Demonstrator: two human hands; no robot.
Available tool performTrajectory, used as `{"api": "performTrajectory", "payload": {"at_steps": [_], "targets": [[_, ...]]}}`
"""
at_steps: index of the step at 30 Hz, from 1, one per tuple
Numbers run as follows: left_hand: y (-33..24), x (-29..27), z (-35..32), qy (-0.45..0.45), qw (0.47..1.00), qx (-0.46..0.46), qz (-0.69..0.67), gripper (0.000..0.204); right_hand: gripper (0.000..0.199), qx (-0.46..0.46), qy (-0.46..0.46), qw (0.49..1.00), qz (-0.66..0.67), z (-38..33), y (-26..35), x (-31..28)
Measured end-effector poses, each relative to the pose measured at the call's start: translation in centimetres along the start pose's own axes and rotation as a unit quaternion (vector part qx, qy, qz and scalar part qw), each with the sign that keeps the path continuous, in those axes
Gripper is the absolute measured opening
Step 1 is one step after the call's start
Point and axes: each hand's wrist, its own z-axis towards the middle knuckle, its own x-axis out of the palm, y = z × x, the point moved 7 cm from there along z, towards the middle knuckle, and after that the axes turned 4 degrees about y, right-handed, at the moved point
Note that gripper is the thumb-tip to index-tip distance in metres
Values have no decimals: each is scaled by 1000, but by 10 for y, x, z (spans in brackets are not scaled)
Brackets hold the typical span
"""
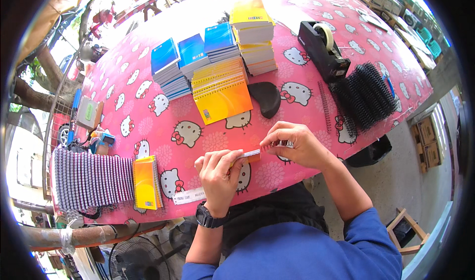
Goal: The person assembles notebooks by hand by threading plastic spiral coils through the punched edges of paper and covers, then uses a hand tool to trim the excess length of the coils.
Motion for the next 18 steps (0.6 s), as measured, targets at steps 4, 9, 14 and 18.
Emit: {"api": "performTrajectory", "payload": {"at_steps": [4, 9, 14, 18], "targets": [[0, 0, 0, -2, 1000, 3, 3, 15, 18, -19, -11, 1000, -5, 3, 3, 2], [0, 0, -2, 2, 1000, 3, 2, 14, 13, -15, 72, 997, -20, 6, -2, 12], [-2, -2, -2, 9, 1000, 5, 6, 14, 14, 74, 95, 991, 56, 11, -12, 15], [0, 1, -2, 10, 1000, 3, 3, 14, 15, 57, 152, 986, 45, 12, -11, 20]]}}
